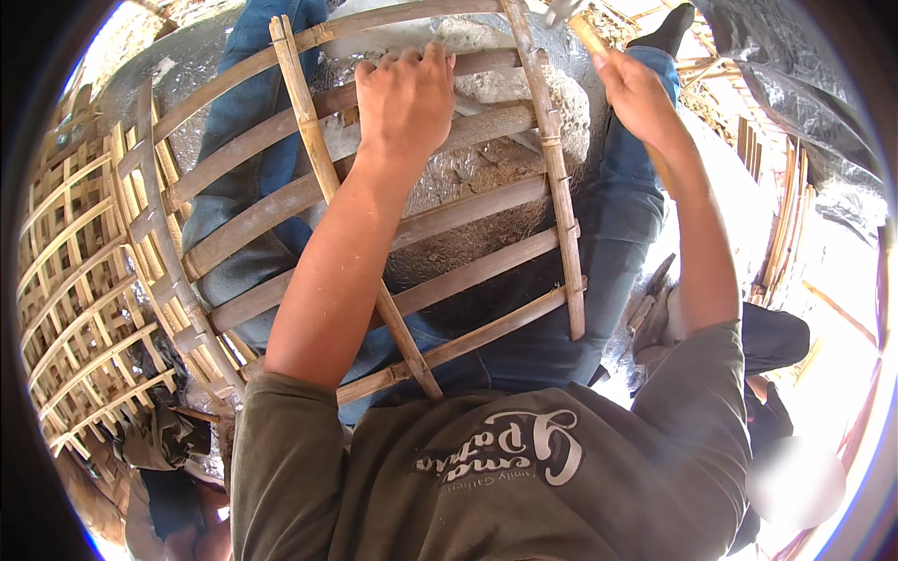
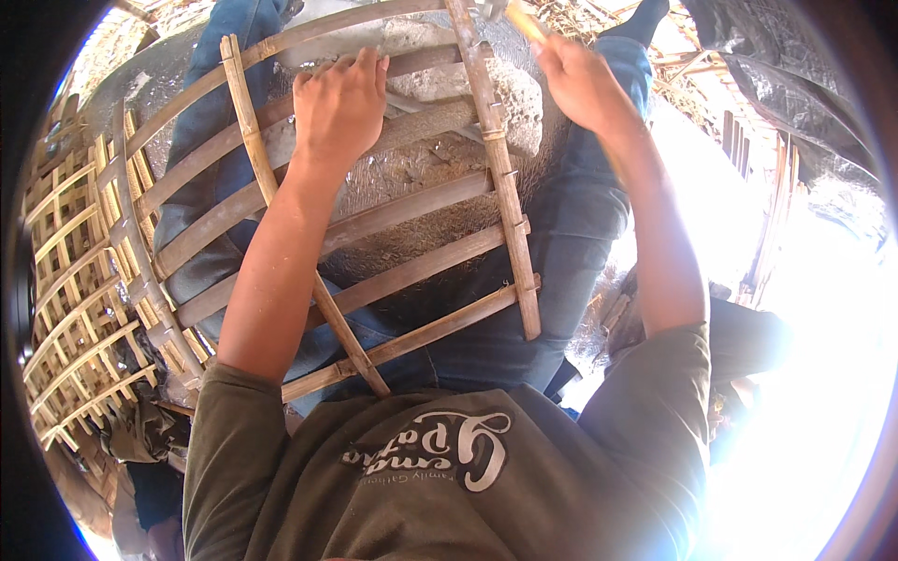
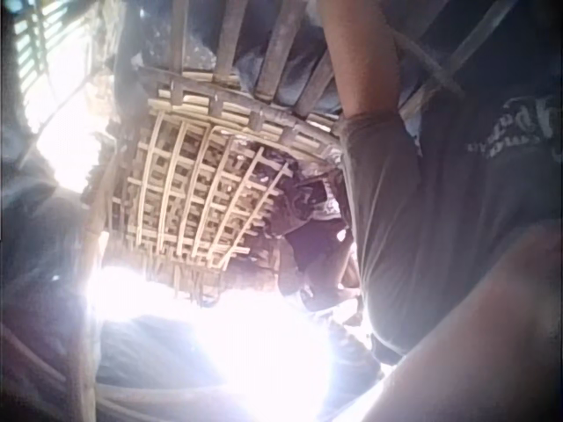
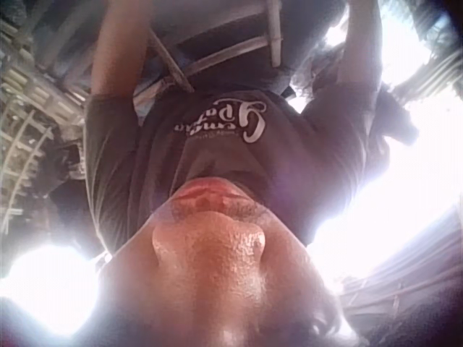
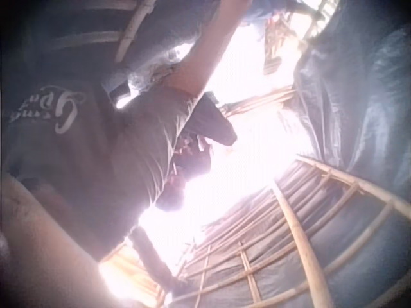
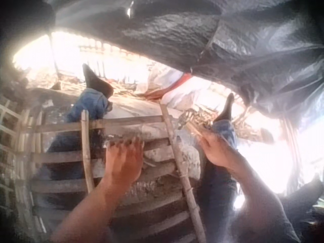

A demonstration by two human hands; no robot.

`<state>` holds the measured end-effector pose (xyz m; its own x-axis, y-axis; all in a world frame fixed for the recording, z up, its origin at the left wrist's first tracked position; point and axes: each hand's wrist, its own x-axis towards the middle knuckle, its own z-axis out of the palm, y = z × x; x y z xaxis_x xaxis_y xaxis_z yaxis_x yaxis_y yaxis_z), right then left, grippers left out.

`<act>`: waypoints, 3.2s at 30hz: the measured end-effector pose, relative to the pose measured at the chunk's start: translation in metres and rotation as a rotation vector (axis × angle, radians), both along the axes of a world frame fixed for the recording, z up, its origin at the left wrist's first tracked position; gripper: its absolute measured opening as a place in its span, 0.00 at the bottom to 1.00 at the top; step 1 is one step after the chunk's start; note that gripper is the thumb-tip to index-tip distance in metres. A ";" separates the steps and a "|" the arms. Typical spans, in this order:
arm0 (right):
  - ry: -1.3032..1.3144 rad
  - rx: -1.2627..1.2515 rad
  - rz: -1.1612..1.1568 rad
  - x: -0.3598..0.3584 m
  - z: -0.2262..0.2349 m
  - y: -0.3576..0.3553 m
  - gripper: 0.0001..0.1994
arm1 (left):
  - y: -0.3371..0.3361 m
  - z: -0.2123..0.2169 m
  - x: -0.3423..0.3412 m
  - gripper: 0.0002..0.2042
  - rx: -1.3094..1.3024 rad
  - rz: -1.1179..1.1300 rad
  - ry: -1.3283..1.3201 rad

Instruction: The person sits on the ground and uses a wooden mallet to tap bamboo strips into a woven frame. They then use a curved knife to shave and trim the bamboo strips while continuing to assemble the lattice structure.

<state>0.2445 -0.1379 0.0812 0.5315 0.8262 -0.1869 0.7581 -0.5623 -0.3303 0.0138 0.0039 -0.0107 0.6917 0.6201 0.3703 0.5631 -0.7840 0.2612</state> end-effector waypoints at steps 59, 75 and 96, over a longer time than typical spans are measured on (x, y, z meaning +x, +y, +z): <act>0.175 -0.204 -0.071 -0.003 -0.009 -0.020 0.22 | 0.000 -0.002 0.001 0.12 0.012 -0.008 -0.042; 0.271 -0.189 -0.129 -0.009 -0.002 -0.017 0.20 | 0.000 0.005 0.002 0.12 -0.031 -0.015 0.007; 2.034 1.322 -0.625 0.045 -0.072 -0.177 0.24 | 0.005 0.020 0.002 0.13 -0.189 0.046 0.118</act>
